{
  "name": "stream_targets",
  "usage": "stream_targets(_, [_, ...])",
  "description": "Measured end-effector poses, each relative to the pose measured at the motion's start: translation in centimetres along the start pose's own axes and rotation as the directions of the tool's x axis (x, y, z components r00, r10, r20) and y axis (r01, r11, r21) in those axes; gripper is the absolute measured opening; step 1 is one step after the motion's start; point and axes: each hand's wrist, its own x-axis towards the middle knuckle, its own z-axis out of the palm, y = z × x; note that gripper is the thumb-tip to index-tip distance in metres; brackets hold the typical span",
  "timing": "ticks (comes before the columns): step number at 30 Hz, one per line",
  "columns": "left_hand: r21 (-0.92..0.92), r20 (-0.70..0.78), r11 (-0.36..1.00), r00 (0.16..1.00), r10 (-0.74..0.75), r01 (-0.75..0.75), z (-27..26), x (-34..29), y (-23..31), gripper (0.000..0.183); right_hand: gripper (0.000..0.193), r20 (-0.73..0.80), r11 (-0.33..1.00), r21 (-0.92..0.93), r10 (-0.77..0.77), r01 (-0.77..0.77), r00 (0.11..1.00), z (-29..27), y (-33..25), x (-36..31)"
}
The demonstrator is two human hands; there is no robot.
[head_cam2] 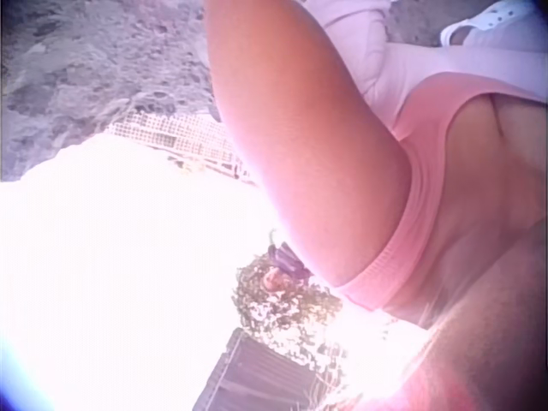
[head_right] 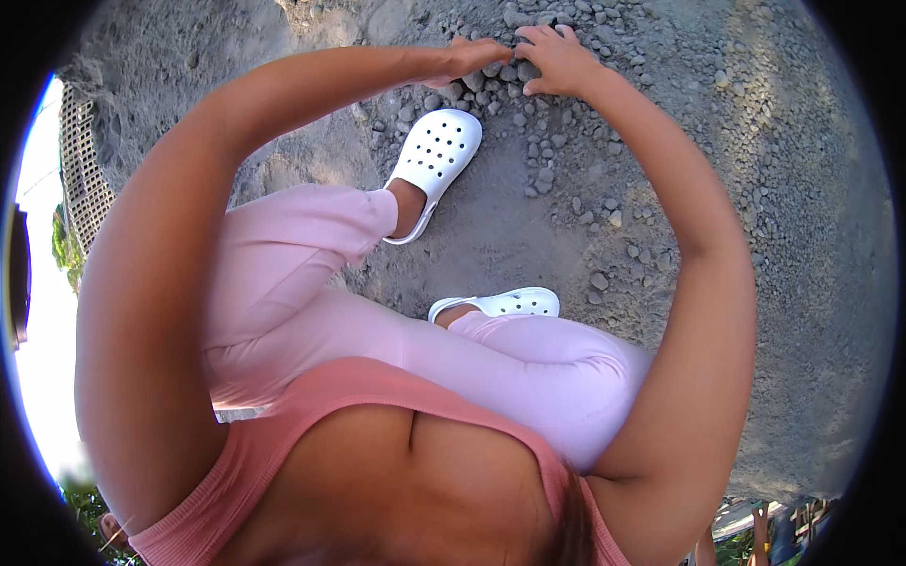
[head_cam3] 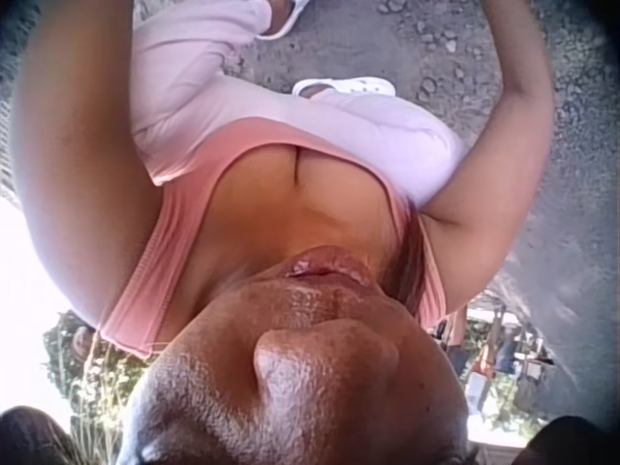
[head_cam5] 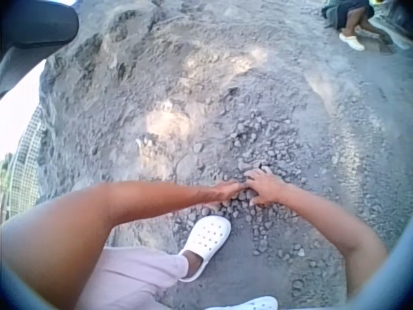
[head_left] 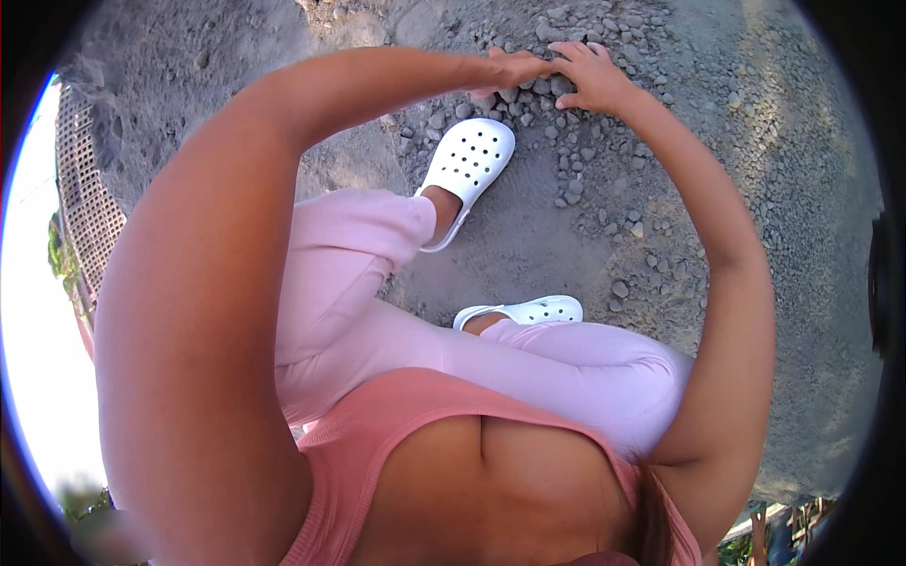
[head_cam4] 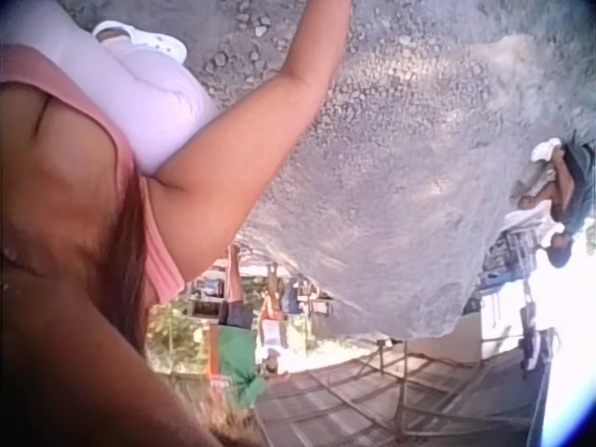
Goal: Manually sorting or picking through a pile of sand and gravel with hands.
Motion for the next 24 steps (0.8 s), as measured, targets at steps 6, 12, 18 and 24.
stream_targets(6, [0.128,0.081,0.992,0.997,-0.02,0.009,-0.2,0.3,-0.7,0.061,0.043,-0.064,0.977,0.208,0.053,-0.039,0.997,-0.7,-0.3,1.0])
stream_targets(12, [0.252,0.152,0.966,0.983,-0.108,0.067,-0.6,-4.0,0.4,0.074,0.037,-0.359,0.976,0.22,0.075,0.006,0.93,-0.6,0.6,5.5])
stream_targets(18, [0.163,-0.17,0.987,0.985,0.04,-0.012,2.8,-0.6,-3.1,0.087,0.041,-0.181,0.993,0.116,-0.009,0.031,0.984,-0.7,-0.1,7.6])
stream_targets(24, [0.194,0.032,0.98,0.999,0.036,-0.041,1.5,-3.1,-1.3,0.075,0.039,-0.077,0.988,0.018,0.156,-0.156,0.985,0.2,-0.4,2.7])
